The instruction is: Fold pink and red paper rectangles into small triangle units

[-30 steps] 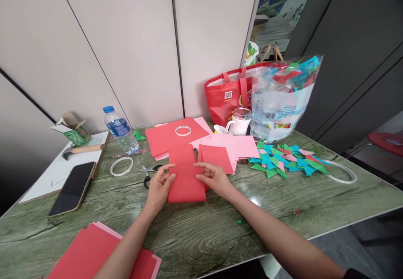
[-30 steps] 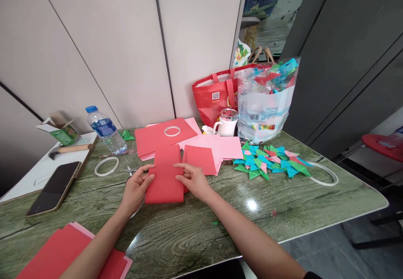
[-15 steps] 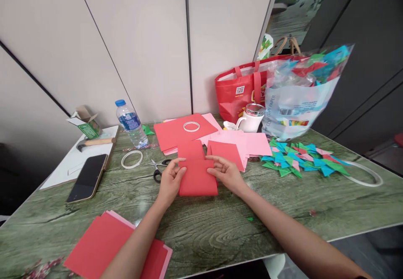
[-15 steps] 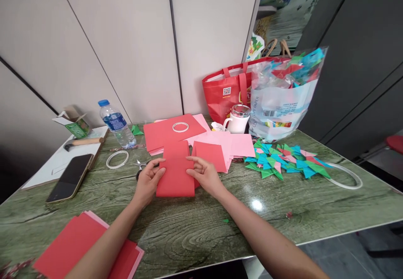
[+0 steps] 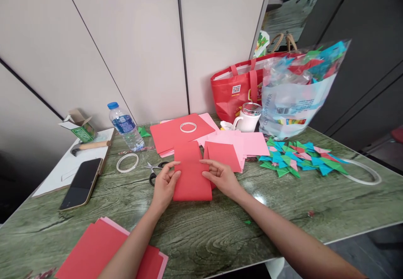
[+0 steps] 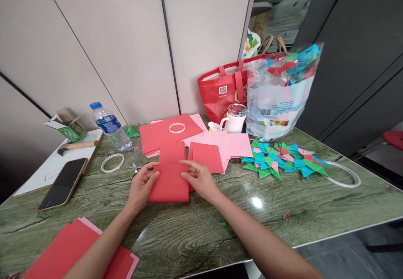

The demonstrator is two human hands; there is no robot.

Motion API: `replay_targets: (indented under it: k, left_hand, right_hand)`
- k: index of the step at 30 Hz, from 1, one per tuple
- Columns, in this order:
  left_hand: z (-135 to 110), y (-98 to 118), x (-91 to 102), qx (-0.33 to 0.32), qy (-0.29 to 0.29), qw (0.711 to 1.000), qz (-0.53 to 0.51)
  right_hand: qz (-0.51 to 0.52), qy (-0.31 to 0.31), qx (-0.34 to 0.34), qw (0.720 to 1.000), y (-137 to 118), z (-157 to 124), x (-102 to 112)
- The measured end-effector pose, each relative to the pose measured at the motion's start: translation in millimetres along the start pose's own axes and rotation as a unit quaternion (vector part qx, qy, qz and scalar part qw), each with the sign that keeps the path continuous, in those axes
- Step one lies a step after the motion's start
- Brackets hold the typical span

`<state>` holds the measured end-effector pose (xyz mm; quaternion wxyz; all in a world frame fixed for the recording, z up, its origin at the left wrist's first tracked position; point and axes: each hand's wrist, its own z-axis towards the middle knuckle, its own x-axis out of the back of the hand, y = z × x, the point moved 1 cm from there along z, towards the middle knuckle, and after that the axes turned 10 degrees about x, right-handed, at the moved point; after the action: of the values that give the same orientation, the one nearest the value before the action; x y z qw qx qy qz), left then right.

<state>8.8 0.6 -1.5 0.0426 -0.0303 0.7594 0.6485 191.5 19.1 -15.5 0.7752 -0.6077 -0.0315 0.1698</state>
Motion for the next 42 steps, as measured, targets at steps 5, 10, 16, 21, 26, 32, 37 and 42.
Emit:
replay_targets:
  k: [5, 10, 16, 21, 26, 32, 37, 42]
  left_hand:
    - [0.4, -0.5, 0.9, -0.002, -0.001, 1.0, 0.0]
    - [0.0, -0.1, 0.5, -0.006, 0.0, 1.0, -0.002]
    - [0.5, -1.6, 2.0, -0.012, 0.003, 1.0, 0.002]
    - [-0.7, 1.3, 1.2, -0.006, 0.002, 1.0, 0.001]
    - [-0.9, 1.0, 1.1, -0.007, 0.007, 1.0, 0.028]
    - [0.8, -1.3, 4.2, -0.007, 0.012, 0.999, 0.032]
    - [2.8, -0.3, 7.9, 0.005, 0.021, 1.0, 0.016]
    - [2.6, 1.7, 8.7, 0.014, 0.023, 1.0, 0.012]
  right_hand:
    - [-0.005, -0.008, 0.001, 1.0, -0.5, 1.6, -0.8]
    - [-0.004, -0.007, 0.006, 1.0, 0.9, 1.2, -0.7]
    - [-0.014, -0.008, 0.006, 1.0, 3.9, 1.8, -0.3]
    - [-0.029, -0.009, 0.008, 1.0, 3.9, 2.0, 0.0]
    - [-0.03, -0.004, 0.011, 0.999, 5.2, 1.5, 0.1]
    - [-0.051, 0.009, 0.009, 0.999, 2.2, 1.6, -4.2]
    - [-0.052, 0.008, 0.013, 0.999, 4.0, 3.4, -8.5]
    - [-0.066, 0.008, 0.013, 0.998, 9.1, 5.1, -9.3]
